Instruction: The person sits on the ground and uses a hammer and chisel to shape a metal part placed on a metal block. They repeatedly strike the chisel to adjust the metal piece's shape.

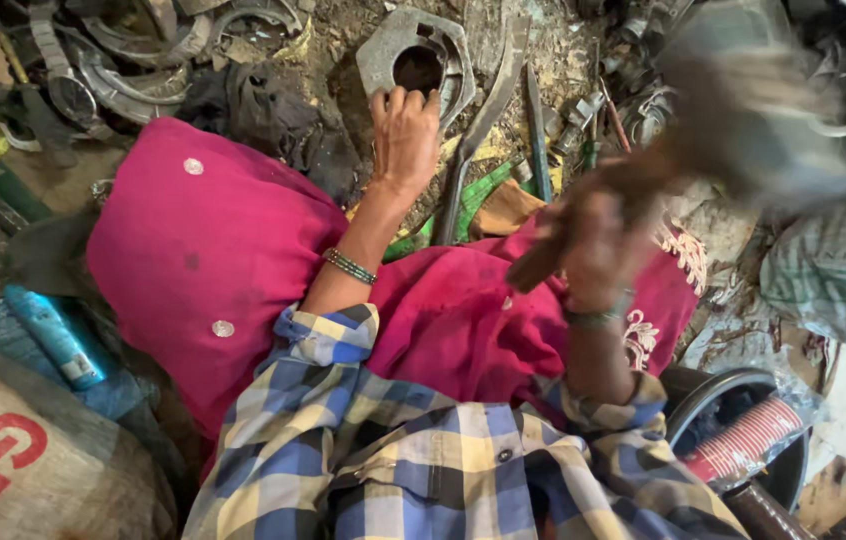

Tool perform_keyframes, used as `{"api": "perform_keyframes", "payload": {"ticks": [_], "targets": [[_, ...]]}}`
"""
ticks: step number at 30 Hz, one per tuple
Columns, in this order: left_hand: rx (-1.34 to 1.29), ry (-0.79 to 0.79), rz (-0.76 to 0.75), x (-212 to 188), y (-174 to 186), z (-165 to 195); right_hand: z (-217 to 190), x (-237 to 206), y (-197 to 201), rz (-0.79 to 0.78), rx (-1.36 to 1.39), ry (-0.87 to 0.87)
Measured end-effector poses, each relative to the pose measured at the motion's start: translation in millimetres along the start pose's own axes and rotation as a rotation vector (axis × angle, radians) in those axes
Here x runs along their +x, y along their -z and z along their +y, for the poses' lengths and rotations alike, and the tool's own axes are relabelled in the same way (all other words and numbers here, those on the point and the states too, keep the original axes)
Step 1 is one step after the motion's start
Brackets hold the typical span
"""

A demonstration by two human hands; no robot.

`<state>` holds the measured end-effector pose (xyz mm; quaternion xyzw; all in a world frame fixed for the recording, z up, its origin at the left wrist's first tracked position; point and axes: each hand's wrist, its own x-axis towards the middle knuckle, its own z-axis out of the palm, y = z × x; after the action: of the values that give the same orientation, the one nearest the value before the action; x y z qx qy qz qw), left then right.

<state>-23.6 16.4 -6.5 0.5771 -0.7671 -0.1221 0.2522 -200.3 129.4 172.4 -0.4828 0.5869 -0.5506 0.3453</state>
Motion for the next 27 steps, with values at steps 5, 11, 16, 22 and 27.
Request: {"api": "perform_keyframes", "payload": {"ticks": [5, 11, 16, 22, 27], "targets": [[-0.012, 0.018, 0.081, 3, 9, 5, 74, -6, -44, -0.373, -0.478, -0.381], [0.01, 0.016, 0.057, -5, 10, 9, 68, -1, -14, -0.201, -0.343, -0.402], [-0.023, 0.037, -0.04, -2, 9, 1, -5, -5, 11, -0.121, 0.098, -0.015], [-0.171, 0.119, -0.099, -6, 9, -9, 3, -7, -10, -0.135, -0.08, -0.059], [-0.165, 0.069, -0.062, 1, 10, -12, 85, -6, -43, -0.354, -0.353, -0.34]]}}
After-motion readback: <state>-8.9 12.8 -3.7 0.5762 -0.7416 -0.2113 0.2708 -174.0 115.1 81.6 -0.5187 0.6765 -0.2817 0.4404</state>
